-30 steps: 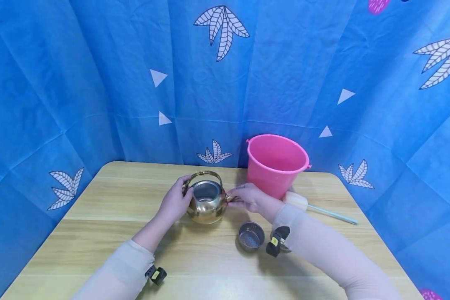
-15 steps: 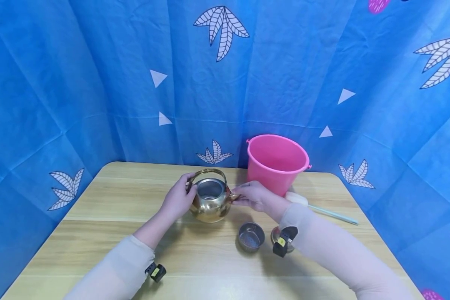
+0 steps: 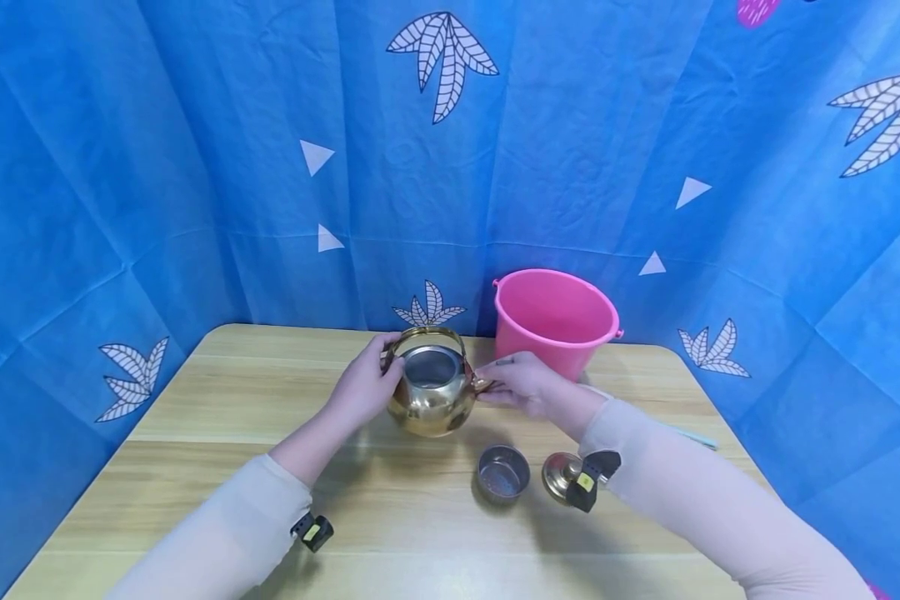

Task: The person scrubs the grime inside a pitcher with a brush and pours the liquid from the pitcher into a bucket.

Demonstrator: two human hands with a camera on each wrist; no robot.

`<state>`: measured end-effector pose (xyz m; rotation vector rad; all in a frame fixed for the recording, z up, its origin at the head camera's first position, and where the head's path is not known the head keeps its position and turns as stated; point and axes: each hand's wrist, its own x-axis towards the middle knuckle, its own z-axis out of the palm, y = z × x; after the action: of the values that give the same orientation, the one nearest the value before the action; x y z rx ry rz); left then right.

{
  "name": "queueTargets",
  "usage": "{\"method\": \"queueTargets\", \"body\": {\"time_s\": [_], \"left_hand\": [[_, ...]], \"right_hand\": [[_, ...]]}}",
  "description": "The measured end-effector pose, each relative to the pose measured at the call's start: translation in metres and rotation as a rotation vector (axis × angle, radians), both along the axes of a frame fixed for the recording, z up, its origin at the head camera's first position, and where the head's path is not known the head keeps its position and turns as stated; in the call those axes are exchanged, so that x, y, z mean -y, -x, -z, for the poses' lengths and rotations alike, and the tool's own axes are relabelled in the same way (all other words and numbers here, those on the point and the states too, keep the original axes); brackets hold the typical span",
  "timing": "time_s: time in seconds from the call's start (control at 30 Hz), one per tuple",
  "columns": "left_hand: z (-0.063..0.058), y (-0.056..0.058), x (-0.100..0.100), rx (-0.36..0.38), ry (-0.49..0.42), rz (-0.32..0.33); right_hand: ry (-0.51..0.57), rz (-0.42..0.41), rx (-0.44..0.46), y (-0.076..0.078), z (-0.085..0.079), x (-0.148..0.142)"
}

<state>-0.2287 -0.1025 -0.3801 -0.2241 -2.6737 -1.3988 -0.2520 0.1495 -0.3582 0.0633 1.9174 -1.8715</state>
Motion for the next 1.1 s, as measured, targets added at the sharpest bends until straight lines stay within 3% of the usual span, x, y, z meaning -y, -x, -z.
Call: {"method": "queueTargets", "body": {"time_s": [0.33,0.83,1.1], "left_hand": [[-0.024,0.006,-0.011,-0.043,0.028,0.018],[-0.057,0.026,-0.030,-0.089,0.071,0.048],[-0.075,0.034,-0.042,-0.161,0.070,0.042]], "right_hand": [[0.006,0.005,-0.039,0.000,-0.021,-0.009],[-0.035,0.059,-0.061,0.004,-0.056,-0.027],[-0.039,0.081,-0.115,0.011,-0.073,-0.038]]}}
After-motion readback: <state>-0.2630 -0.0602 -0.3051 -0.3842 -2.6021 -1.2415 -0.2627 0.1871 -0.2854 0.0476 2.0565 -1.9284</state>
